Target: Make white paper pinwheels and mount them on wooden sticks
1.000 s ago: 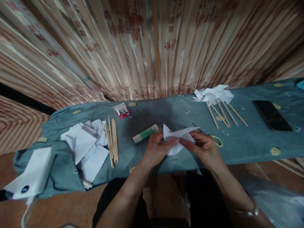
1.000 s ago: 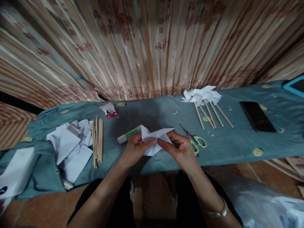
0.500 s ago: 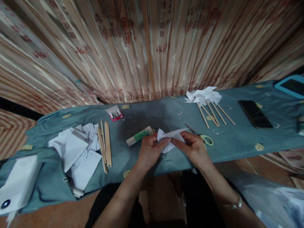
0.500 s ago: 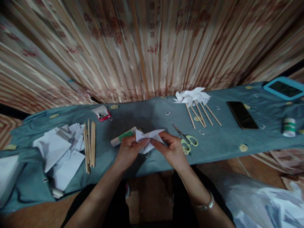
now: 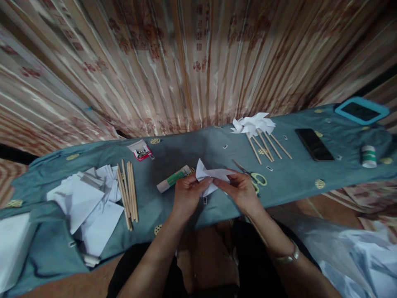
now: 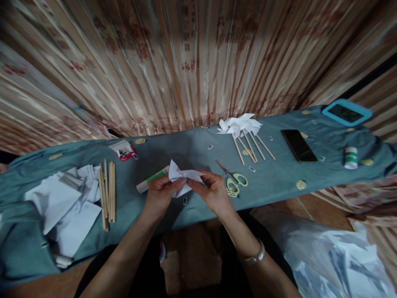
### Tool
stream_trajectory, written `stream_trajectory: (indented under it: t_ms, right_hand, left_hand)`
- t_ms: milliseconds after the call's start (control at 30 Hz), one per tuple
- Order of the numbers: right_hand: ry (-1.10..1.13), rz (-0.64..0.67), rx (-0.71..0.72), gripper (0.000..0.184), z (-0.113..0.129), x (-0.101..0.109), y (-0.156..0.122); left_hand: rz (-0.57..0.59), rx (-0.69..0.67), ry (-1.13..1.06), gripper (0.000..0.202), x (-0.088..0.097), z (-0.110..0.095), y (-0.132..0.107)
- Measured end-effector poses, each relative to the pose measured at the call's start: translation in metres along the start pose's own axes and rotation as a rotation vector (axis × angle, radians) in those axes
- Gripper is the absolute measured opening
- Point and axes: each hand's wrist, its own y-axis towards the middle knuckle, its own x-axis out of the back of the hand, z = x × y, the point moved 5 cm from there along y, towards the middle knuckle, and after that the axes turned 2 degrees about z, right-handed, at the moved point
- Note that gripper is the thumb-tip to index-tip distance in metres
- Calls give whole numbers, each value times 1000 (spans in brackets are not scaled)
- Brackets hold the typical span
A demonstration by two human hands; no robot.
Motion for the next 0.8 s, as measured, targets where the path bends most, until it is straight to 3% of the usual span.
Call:
stream_trajectory:
  t_ms: [333,800]
  right_hand:
    - [149,3,-86,30,-12,-1,0]
    - [189,36,-44,21,-12,-6,0]
  left_hand:
    - [-28,25,-46,27,-1,-1,-1]
    - [-3,-25,10,20,3,0,1]
